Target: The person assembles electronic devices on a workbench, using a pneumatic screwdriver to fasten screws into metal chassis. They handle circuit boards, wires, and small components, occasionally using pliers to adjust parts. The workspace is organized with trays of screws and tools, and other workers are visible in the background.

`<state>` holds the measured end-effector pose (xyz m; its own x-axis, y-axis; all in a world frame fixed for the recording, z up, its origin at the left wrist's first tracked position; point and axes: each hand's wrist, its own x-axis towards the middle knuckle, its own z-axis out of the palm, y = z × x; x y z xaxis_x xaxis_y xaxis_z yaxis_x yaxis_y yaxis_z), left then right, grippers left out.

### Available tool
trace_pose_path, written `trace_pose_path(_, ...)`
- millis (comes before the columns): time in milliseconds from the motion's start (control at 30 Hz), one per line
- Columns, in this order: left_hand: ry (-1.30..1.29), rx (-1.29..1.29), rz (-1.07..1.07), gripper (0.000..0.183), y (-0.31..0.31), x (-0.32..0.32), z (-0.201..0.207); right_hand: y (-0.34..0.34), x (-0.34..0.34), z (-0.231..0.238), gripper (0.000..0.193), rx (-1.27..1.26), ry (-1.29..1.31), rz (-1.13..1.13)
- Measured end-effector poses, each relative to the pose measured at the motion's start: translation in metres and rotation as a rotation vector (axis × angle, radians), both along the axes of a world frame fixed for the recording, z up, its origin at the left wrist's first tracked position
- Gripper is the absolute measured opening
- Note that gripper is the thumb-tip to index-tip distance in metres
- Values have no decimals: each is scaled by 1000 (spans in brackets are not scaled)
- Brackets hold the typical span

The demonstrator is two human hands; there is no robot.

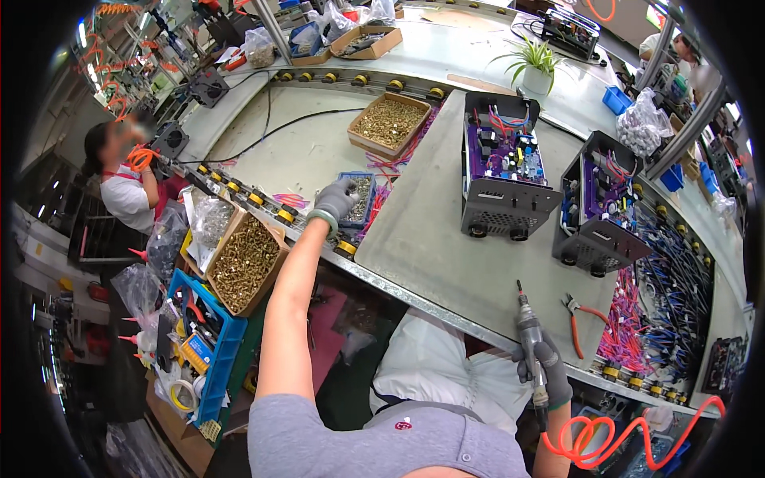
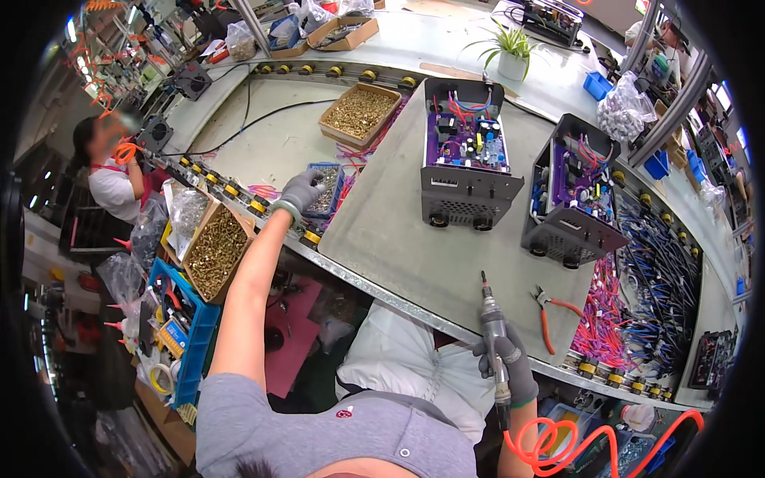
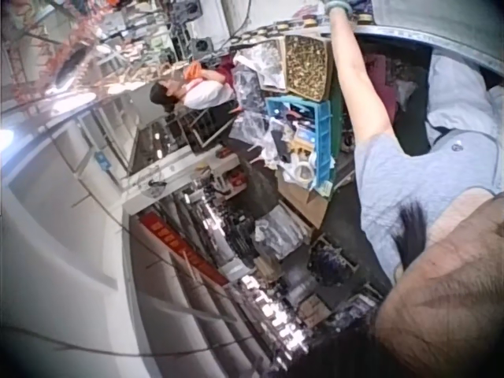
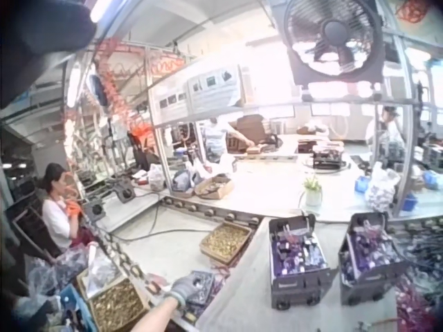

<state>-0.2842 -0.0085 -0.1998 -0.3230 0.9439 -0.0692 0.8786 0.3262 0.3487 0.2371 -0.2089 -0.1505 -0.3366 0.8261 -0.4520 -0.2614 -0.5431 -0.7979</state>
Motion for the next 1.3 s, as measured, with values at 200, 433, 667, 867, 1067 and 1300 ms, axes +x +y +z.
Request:
trace_pose_path(200,267,-192,-24,36,27,11,-12,2,-2,3,62,-11,-7,1)
trace_pose_path(433,200,-148,58,27,31,-11,4,0,-1,7,64,-14,-20,-2)
trace_pose_path(667,143,11,83,27,1,-16,-21,-1,3,3,71,-23,-53,27)
trace_pose_path(867,-23,135,92,24,0,-4,-11,4,4,4,79,-24,-68,57)
trace_pose_path(1067,-462,190,-521,22,-43,140,14,3,4,6,80,-42,-71,52)
trace_pose_path(1300,-59,-34,-830,24,-77,247,22,4,1,9,80,-28,-101,36)
